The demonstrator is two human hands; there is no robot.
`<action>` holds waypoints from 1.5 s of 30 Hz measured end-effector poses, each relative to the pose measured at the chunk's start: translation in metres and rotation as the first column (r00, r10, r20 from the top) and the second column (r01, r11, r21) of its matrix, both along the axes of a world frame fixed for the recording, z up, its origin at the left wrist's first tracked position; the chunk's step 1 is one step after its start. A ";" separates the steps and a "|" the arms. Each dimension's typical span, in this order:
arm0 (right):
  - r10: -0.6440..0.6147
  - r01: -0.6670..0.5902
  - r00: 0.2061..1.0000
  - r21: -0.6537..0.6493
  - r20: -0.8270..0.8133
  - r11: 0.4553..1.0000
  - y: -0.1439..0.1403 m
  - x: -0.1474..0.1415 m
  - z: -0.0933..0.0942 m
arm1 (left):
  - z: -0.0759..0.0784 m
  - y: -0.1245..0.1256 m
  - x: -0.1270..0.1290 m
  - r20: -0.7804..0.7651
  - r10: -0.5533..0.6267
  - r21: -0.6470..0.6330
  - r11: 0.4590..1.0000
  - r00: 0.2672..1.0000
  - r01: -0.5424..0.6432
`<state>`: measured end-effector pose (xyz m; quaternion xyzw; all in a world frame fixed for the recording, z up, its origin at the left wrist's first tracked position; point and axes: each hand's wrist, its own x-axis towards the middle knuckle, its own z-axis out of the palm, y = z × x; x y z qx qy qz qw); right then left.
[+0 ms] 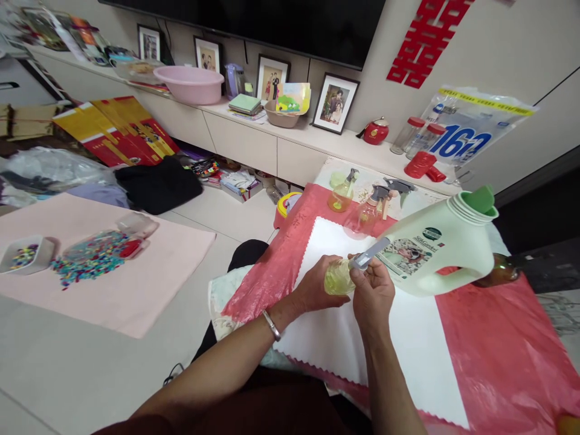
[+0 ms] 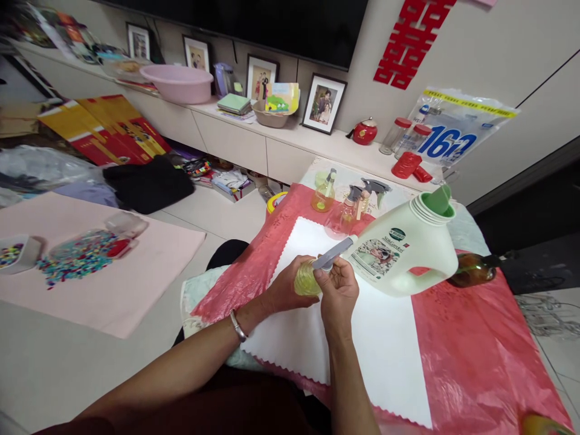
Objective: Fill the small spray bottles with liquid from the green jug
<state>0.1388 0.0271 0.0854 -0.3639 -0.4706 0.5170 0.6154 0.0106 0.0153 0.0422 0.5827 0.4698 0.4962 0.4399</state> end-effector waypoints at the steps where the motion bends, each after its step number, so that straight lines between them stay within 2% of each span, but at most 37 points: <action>1: -0.014 0.014 1.000 0.001 0.003 1.000 -0.001 -0.001 -0.001 | 0.001 0.000 0.001 0.000 0.008 -0.001 1.000 1.000 -0.008; 5: 0.022 -0.022 0.997 -0.005 0.070 1.000 -0.003 0.001 -0.003 | 0.004 0.000 0.001 0.009 0.014 -0.011 1.000 1.000 -0.013; 9: 0.088 -0.087 0.996 -0.070 0.021 0.994 -0.003 0.003 -0.002 | 0.004 0.000 0.000 -0.007 0.016 -0.004 1.000 1.000 -0.016; 15: -0.072 0.073 0.997 -0.070 0.009 0.995 -0.005 -0.008 0.000 | 0.005 0.001 0.001 0.022 0.014 0.000 1.000 1.000 -0.014; 18: -0.102 0.103 0.994 -0.064 0.029 0.993 -0.007 -0.011 0.002 | 0.006 0.001 0.002 0.024 0.028 0.015 0.999 0.999 -0.028; 25: -0.007 0.010 0.999 -0.068 0.042 0.998 -0.006 -0.001 -0.004 | 0.008 -0.001 0.002 0.009 0.025 -0.018 1.000 1.000 -0.025; 33: -0.062 0.061 0.998 -0.052 -0.022 0.997 0.000 -0.004 -0.009 | 0.004 -0.001 -0.002 0.032 -0.004 -0.005 1.000 0.999 0.004; 43: 0.013 -0.006 0.996 -0.083 0.089 0.997 0.010 0.008 -0.005 | -0.003 0.002 0.000 0.066 -0.023 0.016 1.000 0.998 0.022; 45: 0.063 -0.055 0.994 -0.084 0.090 0.995 0.009 0.010 -0.003 | -0.004 0.002 0.000 0.072 -0.026 0.008 1.000 0.997 0.025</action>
